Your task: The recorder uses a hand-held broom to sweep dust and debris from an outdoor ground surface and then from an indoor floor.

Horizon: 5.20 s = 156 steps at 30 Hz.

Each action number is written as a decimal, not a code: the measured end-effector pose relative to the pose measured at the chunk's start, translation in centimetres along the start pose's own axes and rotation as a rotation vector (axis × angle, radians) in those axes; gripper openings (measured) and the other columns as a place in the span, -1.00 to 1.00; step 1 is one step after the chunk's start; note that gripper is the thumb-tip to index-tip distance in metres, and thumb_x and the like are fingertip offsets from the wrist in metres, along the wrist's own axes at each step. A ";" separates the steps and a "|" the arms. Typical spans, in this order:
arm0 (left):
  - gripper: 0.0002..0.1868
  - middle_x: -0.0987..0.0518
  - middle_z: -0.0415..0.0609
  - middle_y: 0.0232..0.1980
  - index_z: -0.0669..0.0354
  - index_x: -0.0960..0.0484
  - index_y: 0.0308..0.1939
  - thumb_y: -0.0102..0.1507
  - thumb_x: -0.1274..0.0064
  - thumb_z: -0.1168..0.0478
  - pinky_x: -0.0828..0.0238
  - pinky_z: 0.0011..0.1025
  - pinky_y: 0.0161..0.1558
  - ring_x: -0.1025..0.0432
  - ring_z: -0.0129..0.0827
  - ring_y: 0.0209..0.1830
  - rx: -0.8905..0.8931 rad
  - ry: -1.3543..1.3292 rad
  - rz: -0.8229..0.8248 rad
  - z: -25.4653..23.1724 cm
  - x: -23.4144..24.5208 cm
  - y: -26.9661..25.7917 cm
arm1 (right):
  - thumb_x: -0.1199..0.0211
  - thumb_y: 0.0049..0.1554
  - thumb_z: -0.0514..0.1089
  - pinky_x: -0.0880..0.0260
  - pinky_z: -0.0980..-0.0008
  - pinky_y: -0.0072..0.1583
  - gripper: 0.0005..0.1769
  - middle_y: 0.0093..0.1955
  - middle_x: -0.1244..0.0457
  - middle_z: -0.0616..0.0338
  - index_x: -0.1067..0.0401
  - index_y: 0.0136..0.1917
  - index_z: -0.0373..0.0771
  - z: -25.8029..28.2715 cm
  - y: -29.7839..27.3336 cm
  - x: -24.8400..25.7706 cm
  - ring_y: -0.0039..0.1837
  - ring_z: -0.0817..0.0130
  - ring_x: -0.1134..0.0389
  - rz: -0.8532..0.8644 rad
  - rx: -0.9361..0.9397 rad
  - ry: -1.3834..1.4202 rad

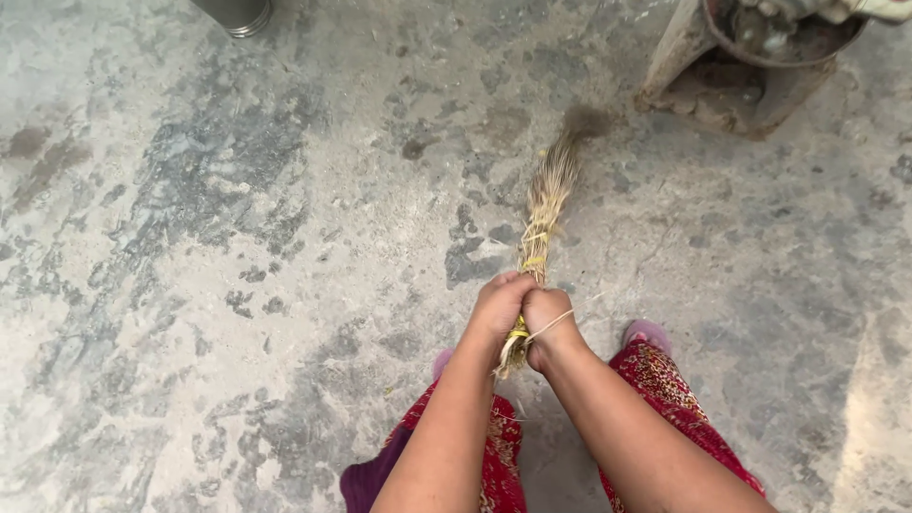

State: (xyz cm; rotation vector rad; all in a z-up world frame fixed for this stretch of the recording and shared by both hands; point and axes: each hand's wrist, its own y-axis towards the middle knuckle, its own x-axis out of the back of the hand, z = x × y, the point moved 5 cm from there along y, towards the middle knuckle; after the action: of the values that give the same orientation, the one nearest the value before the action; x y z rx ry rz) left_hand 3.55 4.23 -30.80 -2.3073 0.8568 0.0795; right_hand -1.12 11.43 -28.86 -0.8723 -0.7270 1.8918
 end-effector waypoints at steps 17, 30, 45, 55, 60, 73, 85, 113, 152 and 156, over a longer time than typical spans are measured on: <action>-0.66 -0.63 0.07 -0.21 0.36 -0.66 -0.20 0.22 -0.03 0.09 -0.42 -0.26 -0.15 -0.47 -0.25 -0.23 0.214 0.325 0.157 3.3 -2.1 3.3 | -0.01 0.16 -0.35 -0.38 0.02 -0.21 -0.75 -0.07 -0.31 -0.15 -0.34 0.06 -0.59 0.5 3.0 4.2 -0.10 0.07 -0.40 -0.259 0.098 -0.097; -0.79 -0.70 0.01 -0.35 0.38 -0.74 -0.28 0.11 -0.08 0.31 -0.48 -0.37 -0.25 -0.54 -0.32 -0.37 -0.217 -0.238 -0.478 1.0 -4.5 -1.3 | -0.03 0.13 -0.33 -0.46 0.13 -0.26 -0.76 -0.16 -0.33 -0.05 -0.42 0.06 -0.37 2.8 4.4 3.7 -0.24 0.17 -0.38 0.322 0.029 -0.412; -0.78 -0.61 -0.01 -0.32 0.34 -0.68 -0.25 0.17 -0.10 0.21 -0.38 -0.35 -0.25 -0.44 -0.33 -0.35 0.032 -0.335 -0.356 4.4 -4.5 1.2 | 0.05 0.24 -0.25 -0.40 -0.01 -0.33 -0.69 -0.15 -0.30 -0.20 -0.31 0.12 -0.57 3.3 3.3 3.9 -0.28 0.02 -0.38 0.041 -0.117 -0.548; -0.44 -0.62 -0.05 0.08 0.25 -0.52 0.25 0.17 -0.16 0.18 -0.39 -0.39 0.11 -0.52 -0.40 0.01 -0.122 -0.126 -0.126 4.4 -5.8 3.7 | 0.01 0.14 -0.42 -0.47 0.31 -0.06 -0.64 -0.01 -0.36 -0.02 -0.36 0.20 -0.31 4.5 4.5 5.4 -0.07 0.25 -0.41 0.106 0.340 -0.268; -0.31 -0.56 0.13 0.19 0.21 -0.50 0.30 0.21 -0.05 -0.15 -0.34 -0.11 0.07 -0.43 -0.17 0.05 0.195 -0.114 0.198 -0.1 -9.5 -3.3 | -0.15 0.11 -0.44 -0.44 0.18 -0.21 -0.62 0.01 -0.31 -0.21 -0.23 0.20 -0.53 8.3 3.1 8.7 -0.12 0.13 -0.39 -0.310 0.485 -0.357; -0.03 -0.51 0.24 0.21 0.26 -0.21 0.41 0.05 -0.32 -0.05 -0.52 -0.06 0.03 -0.49 -0.05 0.14 0.122 0.053 0.166 0.1 -12.0 -4.1 | 0.09 0.27 0.09 -0.39 0.13 -0.23 -0.60 -0.02 -0.33 -0.14 -0.31 0.23 -0.16 4.4 8.0 13.4 -0.12 0.02 -0.40 -0.155 0.023 -0.704; -0.09 -0.55 0.25 0.12 0.20 -0.19 0.40 0.03 -0.31 0.19 -0.57 -0.11 0.00 -0.55 -0.09 0.03 0.253 0.066 0.280 0.6 -13.8 -6.5 | -0.12 0.15 -0.19 -0.37 0.11 -0.30 -0.81 -0.18 -0.31 -0.09 -0.37 0.00 -0.34 1.8 11.9 18.8 -0.26 0.13 -0.31 -0.009 0.319 -0.453; -0.34 -0.62 0.14 -0.10 0.41 -0.55 0.13 -0.04 -0.25 0.19 -0.51 -0.26 -0.19 -0.53 -0.21 -0.20 -0.048 -0.058 -0.092 -4.9 -1.9 -5.6 | 0.18 0.29 0.30 -0.30 0.08 -0.26 -0.47 -0.22 -0.29 -0.01 -0.35 0.00 -0.16 -1.8 10.6 0.3 -0.25 0.10 -0.30 0.062 0.028 -0.105; -0.25 -0.53 0.04 0.01 -0.03 -0.23 0.38 0.22 -0.09 -0.20 -0.46 0.02 -0.14 -0.46 -0.12 -0.18 0.297 -0.532 -0.149 -0.3 1.6 -9.0 | -0.15 0.21 -0.15 -0.49 0.40 -0.30 -0.74 -0.30 -0.32 -0.14 -0.35 0.01 -0.45 -1.0 3.8 2.2 -0.34 0.18 -0.40 0.325 -0.495 0.266; -0.09 -0.47 0.14 0.10 0.01 -0.20 0.48 0.15 -0.11 -0.25 -0.44 0.00 -0.06 -0.42 -0.06 -0.10 0.337 -0.521 -0.149 0.2 1.7 -6.5 | -0.12 0.21 -0.14 -0.43 0.27 -0.31 -0.82 -0.31 -0.30 -0.06 -0.37 -0.06 -0.32 -1.8 3.9 0.0 -0.37 0.22 -0.33 0.290 -0.319 0.034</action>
State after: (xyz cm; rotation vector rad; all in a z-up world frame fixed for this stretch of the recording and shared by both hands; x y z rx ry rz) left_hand 8.82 7.03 -27.71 -1.8946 0.3949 0.4179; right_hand -1.55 9.97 -32.89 -1.2638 -0.9385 2.0383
